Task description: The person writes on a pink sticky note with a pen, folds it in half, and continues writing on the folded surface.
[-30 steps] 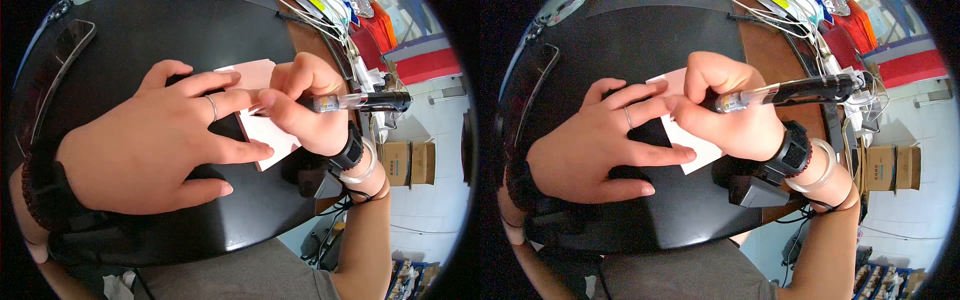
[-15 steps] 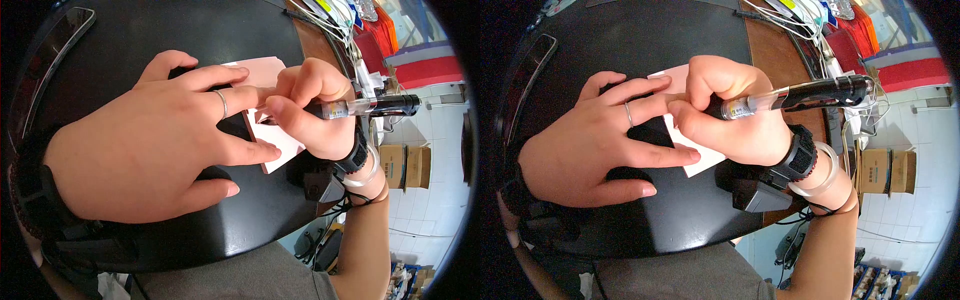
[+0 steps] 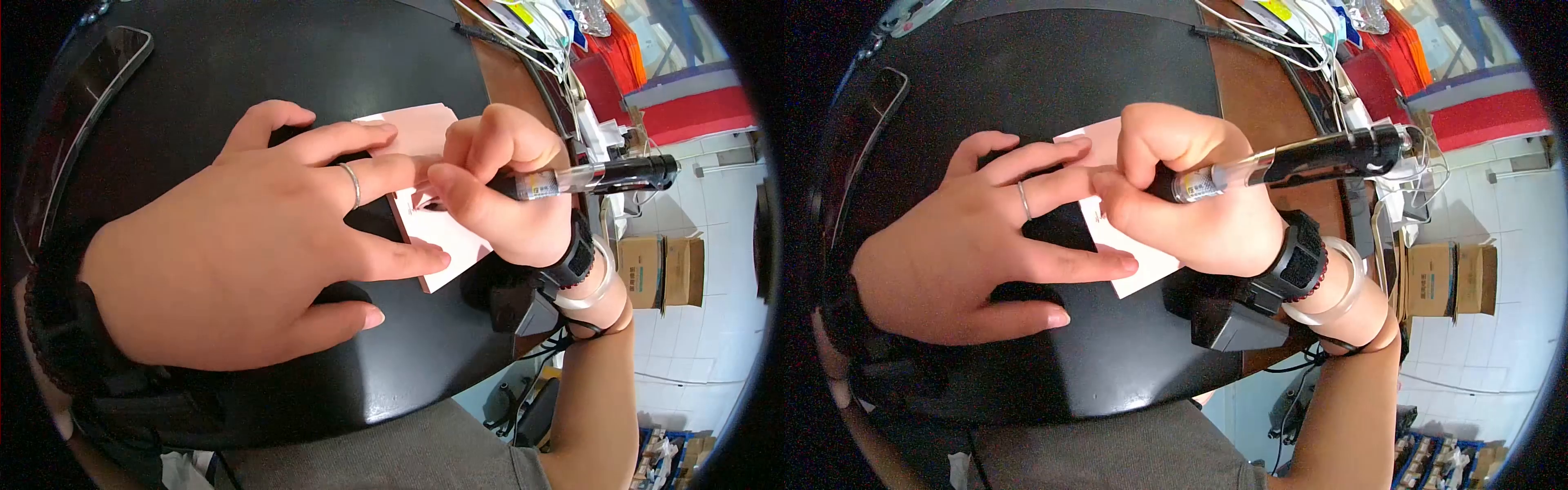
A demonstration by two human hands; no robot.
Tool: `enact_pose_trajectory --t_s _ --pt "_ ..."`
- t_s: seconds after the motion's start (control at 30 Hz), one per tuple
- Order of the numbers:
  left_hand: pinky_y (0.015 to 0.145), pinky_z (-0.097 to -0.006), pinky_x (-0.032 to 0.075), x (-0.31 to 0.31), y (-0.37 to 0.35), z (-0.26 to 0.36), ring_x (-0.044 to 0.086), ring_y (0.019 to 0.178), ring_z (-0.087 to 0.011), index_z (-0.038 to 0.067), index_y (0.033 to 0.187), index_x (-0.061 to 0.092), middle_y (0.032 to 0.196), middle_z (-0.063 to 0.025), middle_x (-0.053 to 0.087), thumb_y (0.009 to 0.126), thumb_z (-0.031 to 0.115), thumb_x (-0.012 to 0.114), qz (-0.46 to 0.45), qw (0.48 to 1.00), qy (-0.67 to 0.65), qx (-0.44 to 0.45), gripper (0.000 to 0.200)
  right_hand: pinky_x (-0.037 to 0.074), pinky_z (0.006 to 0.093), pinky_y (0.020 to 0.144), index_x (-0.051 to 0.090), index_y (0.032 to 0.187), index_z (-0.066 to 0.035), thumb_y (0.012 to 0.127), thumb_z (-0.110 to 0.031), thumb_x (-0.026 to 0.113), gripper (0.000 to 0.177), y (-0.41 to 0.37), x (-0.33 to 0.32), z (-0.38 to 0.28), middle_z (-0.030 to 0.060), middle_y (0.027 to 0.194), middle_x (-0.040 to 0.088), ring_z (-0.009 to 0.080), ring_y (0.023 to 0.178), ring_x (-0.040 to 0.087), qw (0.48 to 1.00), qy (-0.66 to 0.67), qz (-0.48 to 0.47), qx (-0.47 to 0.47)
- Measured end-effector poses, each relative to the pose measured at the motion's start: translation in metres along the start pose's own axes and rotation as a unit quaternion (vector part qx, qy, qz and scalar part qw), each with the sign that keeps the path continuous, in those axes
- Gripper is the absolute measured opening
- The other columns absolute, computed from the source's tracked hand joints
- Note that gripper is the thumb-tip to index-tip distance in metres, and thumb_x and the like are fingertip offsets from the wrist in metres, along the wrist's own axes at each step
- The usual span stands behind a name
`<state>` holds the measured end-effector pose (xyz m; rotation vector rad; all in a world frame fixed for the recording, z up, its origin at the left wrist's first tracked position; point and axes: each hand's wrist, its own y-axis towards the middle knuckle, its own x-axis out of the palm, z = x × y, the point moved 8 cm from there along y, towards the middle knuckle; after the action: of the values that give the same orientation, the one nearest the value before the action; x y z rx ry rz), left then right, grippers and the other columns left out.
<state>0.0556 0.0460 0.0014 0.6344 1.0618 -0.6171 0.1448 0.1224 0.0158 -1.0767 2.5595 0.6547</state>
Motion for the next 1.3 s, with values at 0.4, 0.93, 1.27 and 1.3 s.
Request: enact_pose_trajectory --t_s 0.4,0.93,1.27,1.3 --pt "0.096 -0.0529 0.022 -0.0005 -0.0002 0.0003 0.031 0.126 -0.0353 0.034 0.118 0.056 0.135 -0.0116 0.038 0.072 0.032 0.064 -0.001 1.000 0.005 -0.004 0.047 0.030 0.0247 0.049 0.038 0.060 -0.005 0.074 -0.001 0.063 0.029 0.0002 -0.0049 -0.0002 -0.0003 0.059 0.039 0.0080 0.055 0.037 1.000 -0.013 0.007 0.001" --pt "0.094 -0.0523 0.024 -0.0007 -0.0001 0.0003 0.032 0.126 -0.0357 0.033 0.118 0.056 0.132 -0.0120 0.040 0.073 0.033 0.063 0.003 1.000 0.001 0.005 0.046 0.031 0.0252 0.049 0.038 0.061 -0.004 0.074 -0.001 0.064 0.029 -0.0007 -0.0039 -0.0002 0.0003 0.059 0.039 0.0084 0.055 0.038 0.999 -0.030 -0.011 0.000" --pt "0.095 -0.0529 0.024 -0.0014 0.0002 0.0013 0.032 0.126 -0.0354 0.034 0.118 0.056 0.134 -0.0123 0.039 0.073 0.033 0.063 0.001 1.000 0.009 0.001 0.046 0.033 0.0217 0.049 0.040 0.069 -0.007 0.078 0.003 0.059 0.024 0.0006 -0.0050 -0.0044 0.0029 0.064 0.051 0.0073 0.055 0.045 0.994 -0.070 -0.054 -0.059" --pt "0.095 -0.0531 0.024 -0.0012 0.0001 0.0009 0.032 0.126 -0.0354 0.034 0.118 0.056 0.135 -0.0123 0.039 0.073 0.033 0.063 -0.003 1.000 0.008 -0.002 0.046 0.033 0.0217 0.049 0.041 0.069 -0.007 0.079 0.003 0.059 0.024 0.0008 -0.0049 -0.0042 0.0030 0.064 0.051 0.0073 0.055 0.045 0.995 -0.058 -0.055 -0.057"
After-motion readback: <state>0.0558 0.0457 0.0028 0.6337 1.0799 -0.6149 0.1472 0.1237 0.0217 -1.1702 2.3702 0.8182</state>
